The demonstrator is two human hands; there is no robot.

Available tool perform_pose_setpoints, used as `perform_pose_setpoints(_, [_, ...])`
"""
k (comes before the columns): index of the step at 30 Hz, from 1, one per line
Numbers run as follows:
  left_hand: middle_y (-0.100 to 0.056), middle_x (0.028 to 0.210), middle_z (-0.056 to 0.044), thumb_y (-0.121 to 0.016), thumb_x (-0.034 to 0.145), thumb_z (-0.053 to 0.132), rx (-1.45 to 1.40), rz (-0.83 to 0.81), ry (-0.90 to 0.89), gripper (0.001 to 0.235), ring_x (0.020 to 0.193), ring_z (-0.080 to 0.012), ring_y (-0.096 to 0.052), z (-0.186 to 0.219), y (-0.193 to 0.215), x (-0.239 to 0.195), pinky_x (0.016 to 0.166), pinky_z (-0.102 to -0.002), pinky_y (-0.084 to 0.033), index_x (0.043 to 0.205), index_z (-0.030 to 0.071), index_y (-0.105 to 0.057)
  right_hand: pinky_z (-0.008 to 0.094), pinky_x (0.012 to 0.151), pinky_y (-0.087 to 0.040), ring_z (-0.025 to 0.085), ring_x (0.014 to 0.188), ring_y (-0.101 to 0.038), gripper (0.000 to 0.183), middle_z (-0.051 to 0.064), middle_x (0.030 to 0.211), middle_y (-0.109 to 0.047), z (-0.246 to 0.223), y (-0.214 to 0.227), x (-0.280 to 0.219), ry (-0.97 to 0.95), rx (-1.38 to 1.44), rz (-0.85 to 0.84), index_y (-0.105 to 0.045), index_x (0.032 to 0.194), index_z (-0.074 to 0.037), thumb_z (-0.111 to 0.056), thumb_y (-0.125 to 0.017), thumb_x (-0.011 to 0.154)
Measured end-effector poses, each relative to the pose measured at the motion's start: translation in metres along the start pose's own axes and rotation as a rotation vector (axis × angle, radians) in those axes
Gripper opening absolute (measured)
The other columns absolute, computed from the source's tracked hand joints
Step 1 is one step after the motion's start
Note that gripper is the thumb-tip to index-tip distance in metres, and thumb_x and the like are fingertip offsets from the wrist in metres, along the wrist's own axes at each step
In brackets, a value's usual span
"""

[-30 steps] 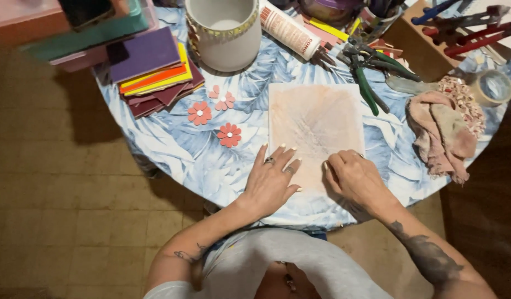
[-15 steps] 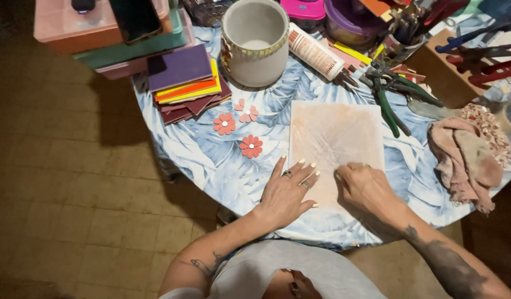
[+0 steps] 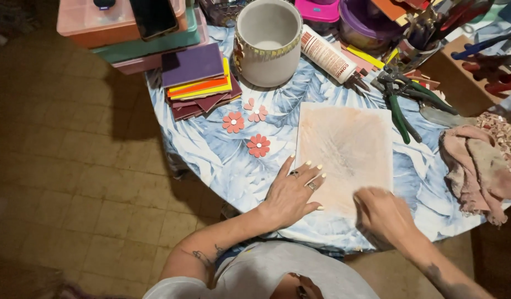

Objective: A person is manually sanding a rectangular wooden base using a small piece of sandpaper and arranging small pink flower-shaped mosaic tiles on a table.

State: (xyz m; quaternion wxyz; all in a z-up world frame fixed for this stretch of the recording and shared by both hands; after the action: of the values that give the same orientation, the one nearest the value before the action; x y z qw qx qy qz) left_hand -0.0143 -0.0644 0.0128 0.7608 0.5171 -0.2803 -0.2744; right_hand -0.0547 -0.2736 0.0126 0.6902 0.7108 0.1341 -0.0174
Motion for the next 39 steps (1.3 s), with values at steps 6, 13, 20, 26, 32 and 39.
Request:
perform_pose_setpoints(6, [-0.044, 0.121, -0.008, -0.051, 0.075, 0.043, 0.048, -0.036, 0.000, 0.053, 0.117, -0.0246, -0.039, 0.002, 0.003, 0.001, 0.105, -0.051, -0.007, 0.117, 0.010, -0.046, 0.043, 0.061, -0.050, 0.028, 0.071, -0.059, 0.020, 0.006, 0.067, -0.053, -0.020, 0.016, 0.048, 0.004, 0.065, 0.046, -0.052, 0.073, -0.017, -0.031, -0.038, 0.077])
perform_pose_setpoints(13, [-0.045, 0.120, -0.010, -0.051, 0.077, 0.042, 0.015, -0.096, -0.019, 0.051, 0.115, -0.0264, -0.041, 0.001, 0.003, 0.003, 0.103, -0.053, -0.009, 0.117, 0.009, -0.047, 0.042, 0.053, -0.048, 0.030, 0.062, -0.058, 0.017, 0.009, 0.062, -0.051, -0.032, 0.017, 0.124, 0.166, 0.072, 0.289, -0.052, 0.070, -0.011, -0.024, -0.043, 0.077])
perform_pose_setpoints(20, [-0.044, 0.119, -0.011, -0.050, 0.077, 0.042, -0.006, -0.067, -0.034, 0.053, 0.115, -0.0272, -0.039, -0.001, 0.005, 0.003, 0.102, -0.053, -0.009, 0.118, 0.008, -0.044, 0.039, 0.053, -0.048, 0.028, 0.064, -0.057, 0.012, 0.007, 0.062, -0.048, -0.003, -0.020, 0.002, 0.003, 0.017, 0.203, -0.048, 0.073, -0.016, -0.027, -0.046, 0.073])
perform_pose_setpoints(26, [-0.044, 0.120, -0.009, -0.049, 0.078, 0.043, 0.021, -0.052, -0.022, 0.053, 0.116, -0.0259, -0.038, -0.002, 0.000, 0.002, 0.103, -0.053, -0.006, 0.119, 0.009, -0.044, 0.044, 0.053, -0.048, 0.032, 0.065, -0.058, 0.017, 0.011, 0.062, -0.051, -0.025, 0.014, 0.083, 0.063, 0.123, 0.166, -0.051, 0.072, -0.012, -0.024, -0.041, 0.077])
perform_pose_setpoints(32, [-0.043, 0.121, -0.008, -0.048, 0.079, 0.043, 0.033, -0.102, 0.012, 0.052, 0.116, -0.0241, -0.038, 0.000, 0.005, 0.005, 0.103, -0.053, -0.005, 0.120, 0.011, -0.044, 0.046, 0.050, -0.047, 0.035, 0.059, -0.059, 0.018, 0.012, 0.060, -0.052, -0.025, 0.006, 0.166, 0.164, 0.103, 0.299, -0.053, 0.071, -0.008, -0.023, -0.045, 0.076])
perform_pose_setpoints(39, [-0.043, 0.121, -0.008, -0.050, 0.078, 0.044, 0.011, -0.082, -0.009, 0.053, 0.116, -0.0241, -0.038, -0.003, 0.001, 0.002, 0.103, -0.052, -0.005, 0.119, 0.011, -0.044, 0.045, 0.054, -0.048, 0.034, 0.064, -0.058, 0.015, 0.011, 0.064, -0.051, -0.004, -0.005, 0.002, -0.038, 0.026, 0.074, -0.049, 0.075, -0.014, -0.028, -0.044, 0.074])
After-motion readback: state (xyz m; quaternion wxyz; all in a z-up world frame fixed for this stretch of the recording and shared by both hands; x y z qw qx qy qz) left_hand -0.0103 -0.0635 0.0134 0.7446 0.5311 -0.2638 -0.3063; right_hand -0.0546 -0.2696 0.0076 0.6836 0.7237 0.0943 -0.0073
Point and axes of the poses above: each hand's wrist, its own x-axis towards the middle knuckle, its own y-axis out of the back of the hand, z = x × y, the point moved 1 cm from there along x, towards the middle knuckle
